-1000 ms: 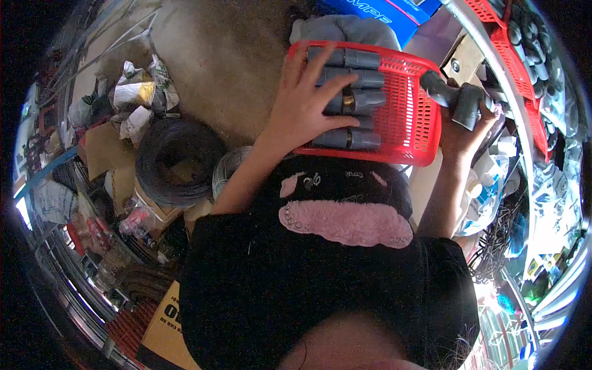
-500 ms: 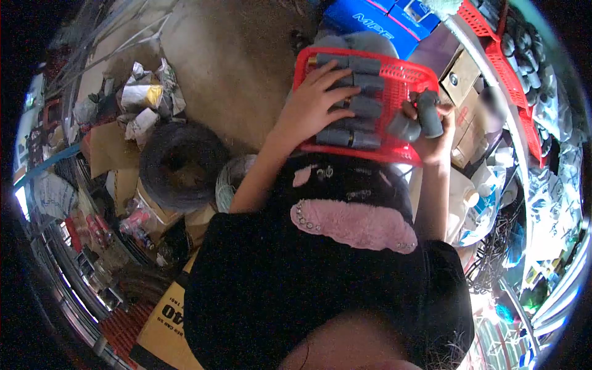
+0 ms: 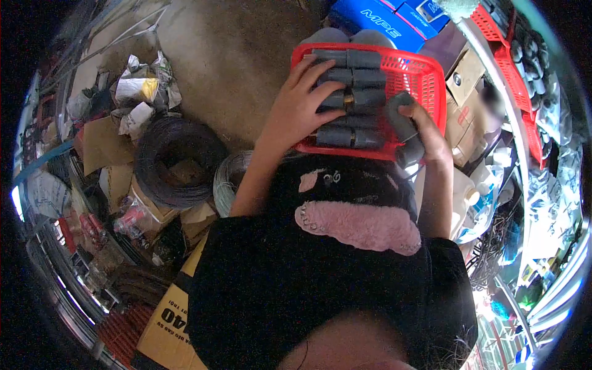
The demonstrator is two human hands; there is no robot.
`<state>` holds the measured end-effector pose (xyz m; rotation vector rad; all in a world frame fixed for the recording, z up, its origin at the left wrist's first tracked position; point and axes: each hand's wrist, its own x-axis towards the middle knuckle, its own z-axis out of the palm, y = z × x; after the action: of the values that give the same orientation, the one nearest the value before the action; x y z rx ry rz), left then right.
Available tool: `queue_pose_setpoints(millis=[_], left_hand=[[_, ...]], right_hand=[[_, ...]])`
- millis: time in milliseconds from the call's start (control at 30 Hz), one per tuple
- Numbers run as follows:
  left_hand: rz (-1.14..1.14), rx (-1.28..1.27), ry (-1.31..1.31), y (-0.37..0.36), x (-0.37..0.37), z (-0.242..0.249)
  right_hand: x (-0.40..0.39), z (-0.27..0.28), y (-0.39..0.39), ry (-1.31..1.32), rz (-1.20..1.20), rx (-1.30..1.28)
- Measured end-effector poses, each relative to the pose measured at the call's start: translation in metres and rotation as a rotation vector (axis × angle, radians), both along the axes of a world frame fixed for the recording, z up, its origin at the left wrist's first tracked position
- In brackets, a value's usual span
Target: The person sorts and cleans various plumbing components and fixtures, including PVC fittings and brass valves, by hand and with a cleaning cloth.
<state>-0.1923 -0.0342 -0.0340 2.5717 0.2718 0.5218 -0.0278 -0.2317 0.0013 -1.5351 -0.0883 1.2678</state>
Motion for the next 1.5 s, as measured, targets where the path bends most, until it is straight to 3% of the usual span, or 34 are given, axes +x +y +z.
queue_pose_setpoints(millis=[267,467,767,967,1033,1167,1367,1500], left_hand=[[0.084,-0.008,0.018,0.000,-0.014,-0.003],[0.040,0.043,0.019,-0.004,0.005,-0.007],[0.004,0.004,0.051,-0.004,0.018,-0.004],[-0.079,0.156,0.035,-0.012,0.039,0.001],[-0.093,0.187,0.051,-0.009,0.044,-0.005],[-0.106,0.202,0.093,-0.011,0.046,-0.009],[-0.174,-0.138,-0.028,-0.013,0.057,0.028],[-0.165,-0.707,-0.033,-0.026,0.076,0.051]], right_hand=[[-0.015,-0.002,0.006,-0.440,0.042,0.007],[-0.007,0.000,0.012,-0.210,-0.027,0.023],[0.008,-0.017,-0.002,-0.157,-0.140,0.057],[0.026,-0.025,-0.015,-0.094,-0.294,0.174],[0.026,-0.017,-0.012,0.004,-0.385,0.208],[0.023,-0.001,-0.013,-0.084,-0.381,0.130],[0.017,0.005,-0.008,-0.142,-0.368,0.216],[0.012,0.019,-0.001,-0.410,-0.074,0.202]])
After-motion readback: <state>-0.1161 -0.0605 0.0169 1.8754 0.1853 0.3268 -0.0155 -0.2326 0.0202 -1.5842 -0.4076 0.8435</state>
